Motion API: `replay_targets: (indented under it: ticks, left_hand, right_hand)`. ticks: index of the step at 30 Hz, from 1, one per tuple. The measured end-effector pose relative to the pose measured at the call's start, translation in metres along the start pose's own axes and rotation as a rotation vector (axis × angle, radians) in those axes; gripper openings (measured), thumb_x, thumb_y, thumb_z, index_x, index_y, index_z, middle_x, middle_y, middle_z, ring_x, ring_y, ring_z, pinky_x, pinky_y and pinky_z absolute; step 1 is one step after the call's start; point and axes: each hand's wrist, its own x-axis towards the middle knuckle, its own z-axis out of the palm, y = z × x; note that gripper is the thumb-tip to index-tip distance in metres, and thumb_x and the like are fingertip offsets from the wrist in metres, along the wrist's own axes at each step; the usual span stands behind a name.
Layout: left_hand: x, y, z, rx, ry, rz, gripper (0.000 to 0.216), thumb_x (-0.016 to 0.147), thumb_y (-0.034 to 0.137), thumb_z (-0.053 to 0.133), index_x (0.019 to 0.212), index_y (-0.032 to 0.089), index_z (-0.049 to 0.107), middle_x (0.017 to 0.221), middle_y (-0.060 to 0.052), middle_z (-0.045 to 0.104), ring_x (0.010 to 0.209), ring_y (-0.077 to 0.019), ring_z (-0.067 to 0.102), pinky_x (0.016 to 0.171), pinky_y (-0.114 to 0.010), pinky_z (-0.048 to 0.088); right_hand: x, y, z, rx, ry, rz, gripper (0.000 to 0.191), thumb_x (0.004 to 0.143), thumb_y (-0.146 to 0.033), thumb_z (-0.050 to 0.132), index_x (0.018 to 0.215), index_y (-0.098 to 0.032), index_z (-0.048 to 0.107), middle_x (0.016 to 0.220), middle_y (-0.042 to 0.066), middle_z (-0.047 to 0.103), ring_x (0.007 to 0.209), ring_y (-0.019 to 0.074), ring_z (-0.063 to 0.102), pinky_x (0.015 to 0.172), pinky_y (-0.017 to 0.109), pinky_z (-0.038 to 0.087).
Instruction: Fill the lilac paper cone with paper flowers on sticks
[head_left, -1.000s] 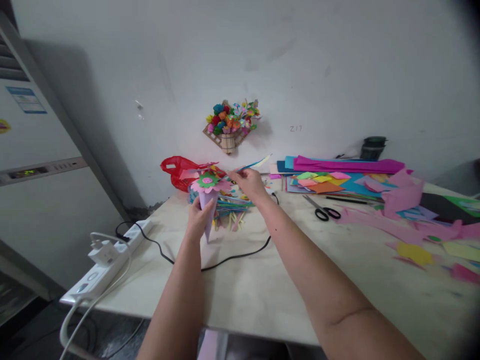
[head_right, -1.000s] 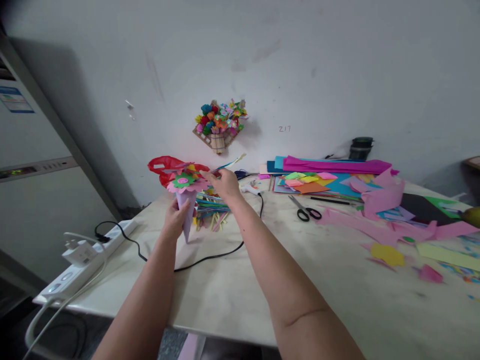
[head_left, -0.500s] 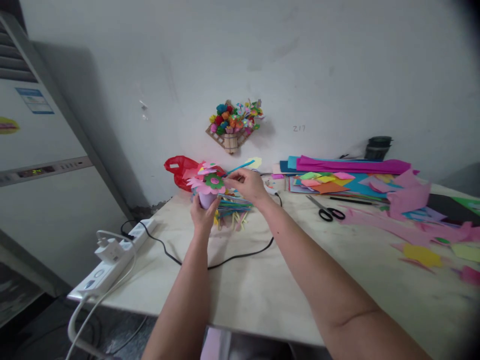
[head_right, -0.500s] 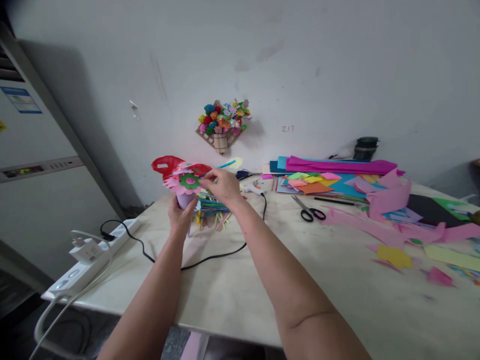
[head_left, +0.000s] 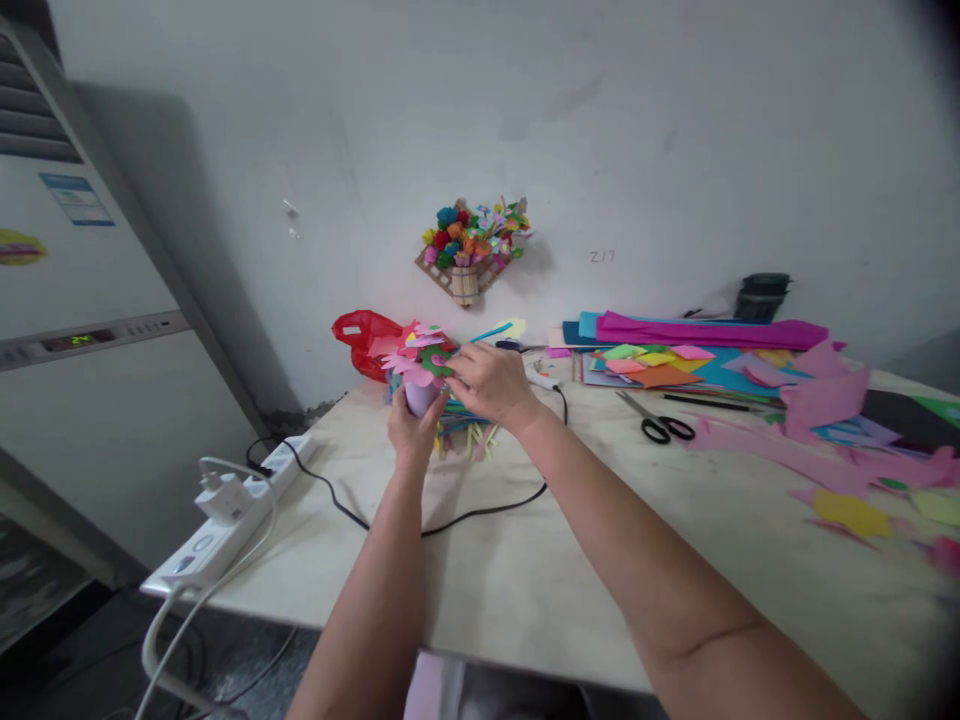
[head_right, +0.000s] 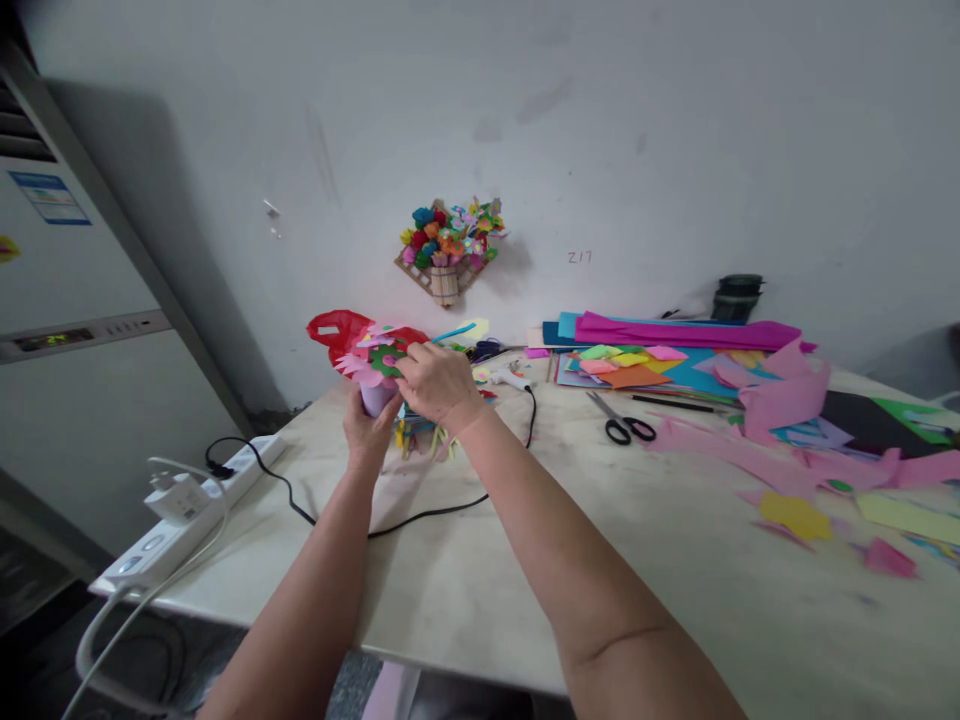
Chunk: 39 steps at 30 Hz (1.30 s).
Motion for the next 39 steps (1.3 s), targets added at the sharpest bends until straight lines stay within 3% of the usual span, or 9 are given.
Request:
replay_targets:
  ticks: [6, 13, 19, 30, 39]
  left_hand:
    - [-0.001, 0.002, 0.000, 0.005, -0.013, -0.009, 0.056, 0.061, 0.055, 0.071, 0.104, 0.021, 0.060, 0.082, -0.002, 0.063, 0.072, -0.0196, 0.057, 0.064, -0.028, 0.042]
    - [-0.003, 0.004, 0.001, -0.034, -0.027, 0.002, 0.056, 0.060, 0.053, 0.074, 0.103, 0.020, 0.060, 0.085, -0.003, 0.064, 0.075, -0.0206, 0.058, 0.067, -0.030, 0.043]
    - [-0.004, 0.003, 0.003, -0.037, -0.028, 0.013, 0.054, 0.060, 0.055, 0.073, 0.099, 0.019, 0.061, 0.078, -0.002, 0.061, 0.069, -0.0191, 0.055, 0.066, -0.031, 0.043]
    - [-0.003, -0.001, 0.009, -0.170, -0.045, -0.011, 0.049, 0.060, 0.051, 0.073, 0.093, 0.017, 0.060, 0.073, 0.000, 0.059, 0.064, -0.0148, 0.052, 0.061, -0.027, 0.042]
    - [-0.008, 0.020, 0.004, -0.489, -0.089, -0.121, 0.042, 0.057, 0.045, 0.073, 0.082, 0.016, 0.055, 0.061, 0.004, 0.052, 0.052, -0.0093, 0.046, 0.053, -0.023, 0.040]
  right_hand:
    - [0.000, -0.002, -0.001, -0.042, 0.007, 0.002, 0.020, 0.089, -0.023, 0.050, 0.092, -0.017, 0.069, 0.089, 0.006, 0.066, 0.084, 0.0190, 0.056, 0.064, 0.031, 0.032]
    - [-0.003, -0.001, 0.010, -0.088, 0.137, -0.023, 0.028, 0.094, -0.023, 0.042, 0.091, -0.017, 0.069, 0.081, 0.006, 0.065, 0.076, 0.0172, 0.053, 0.063, 0.032, 0.030]
    - [-0.004, 0.000, 0.017, -0.164, 0.270, -0.065, 0.037, 0.098, -0.024, 0.037, 0.074, -0.018, 0.065, 0.066, 0.004, 0.058, 0.067, 0.0157, 0.049, 0.060, 0.032, 0.027]
    - [-0.006, 0.000, 0.018, -0.232, 0.400, -0.147, 0.028, 0.096, -0.021, 0.042, 0.082, -0.017, 0.066, 0.058, 0.002, 0.053, 0.060, 0.0152, 0.046, 0.057, 0.033, 0.026]
    - [-0.005, -0.006, 0.018, -0.038, 0.286, -0.110, 0.030, 0.095, -0.032, 0.043, 0.088, -0.018, 0.069, 0.068, 0.005, 0.063, 0.067, 0.0159, 0.053, 0.060, 0.031, 0.032]
